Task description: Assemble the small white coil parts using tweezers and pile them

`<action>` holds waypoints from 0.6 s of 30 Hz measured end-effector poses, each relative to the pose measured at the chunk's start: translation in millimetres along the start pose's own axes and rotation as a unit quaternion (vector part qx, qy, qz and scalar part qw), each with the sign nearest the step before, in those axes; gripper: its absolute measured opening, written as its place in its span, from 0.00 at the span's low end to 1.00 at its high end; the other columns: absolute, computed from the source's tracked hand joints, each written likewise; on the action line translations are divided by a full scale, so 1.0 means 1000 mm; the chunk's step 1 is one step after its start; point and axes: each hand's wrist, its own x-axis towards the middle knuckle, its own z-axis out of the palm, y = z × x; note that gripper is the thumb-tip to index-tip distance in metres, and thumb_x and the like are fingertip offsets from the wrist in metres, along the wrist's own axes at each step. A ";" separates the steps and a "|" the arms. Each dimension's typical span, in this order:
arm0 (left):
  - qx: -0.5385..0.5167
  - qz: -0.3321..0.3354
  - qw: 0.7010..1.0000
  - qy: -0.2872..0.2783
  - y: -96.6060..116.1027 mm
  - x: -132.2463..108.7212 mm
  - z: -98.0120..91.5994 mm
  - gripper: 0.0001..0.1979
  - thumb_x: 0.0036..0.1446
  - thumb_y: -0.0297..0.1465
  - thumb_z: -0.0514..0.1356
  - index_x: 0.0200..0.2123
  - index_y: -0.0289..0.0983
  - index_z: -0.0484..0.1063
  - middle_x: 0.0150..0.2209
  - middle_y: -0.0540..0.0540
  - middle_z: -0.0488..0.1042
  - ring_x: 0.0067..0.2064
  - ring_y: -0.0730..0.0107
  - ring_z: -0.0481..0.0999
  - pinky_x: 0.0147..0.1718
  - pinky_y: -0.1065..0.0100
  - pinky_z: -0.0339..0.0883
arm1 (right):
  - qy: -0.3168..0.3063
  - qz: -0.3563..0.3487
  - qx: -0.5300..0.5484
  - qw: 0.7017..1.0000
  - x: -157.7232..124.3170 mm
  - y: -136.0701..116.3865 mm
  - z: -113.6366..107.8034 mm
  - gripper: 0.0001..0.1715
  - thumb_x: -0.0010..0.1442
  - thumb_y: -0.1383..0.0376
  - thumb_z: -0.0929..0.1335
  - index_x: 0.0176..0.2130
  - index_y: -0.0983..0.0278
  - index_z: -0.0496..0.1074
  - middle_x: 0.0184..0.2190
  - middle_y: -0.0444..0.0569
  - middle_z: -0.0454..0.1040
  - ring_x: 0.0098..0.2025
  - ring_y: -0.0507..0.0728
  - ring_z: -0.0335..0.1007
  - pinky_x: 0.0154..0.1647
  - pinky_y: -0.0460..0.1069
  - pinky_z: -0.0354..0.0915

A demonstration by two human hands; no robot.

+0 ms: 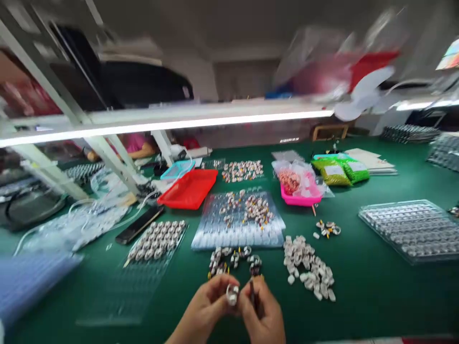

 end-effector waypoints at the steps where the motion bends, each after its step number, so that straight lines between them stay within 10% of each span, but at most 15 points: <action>1: -0.015 0.006 1.000 0.001 -0.003 -0.001 0.000 0.22 0.45 0.45 0.75 0.35 0.35 0.77 0.28 0.49 0.76 0.30 0.69 0.74 0.34 0.67 0.71 | 0.012 0.023 0.010 1.000 -0.005 0.000 0.004 0.17 0.69 0.57 0.64 0.31 0.62 0.67 0.27 0.43 0.67 0.31 0.54 0.68 0.32 0.48 0.67; 18: -0.072 -0.048 0.992 -0.096 0.013 -0.012 -0.046 0.11 0.55 0.35 0.70 0.37 0.33 0.78 0.30 0.49 0.79 0.32 0.73 0.76 0.37 0.70 0.71 | -0.139 0.117 -0.084 0.980 0.013 -0.048 0.010 0.06 0.62 0.67 0.66 0.32 0.61 0.69 0.29 0.42 0.69 0.27 0.50 0.62 0.26 0.45 0.59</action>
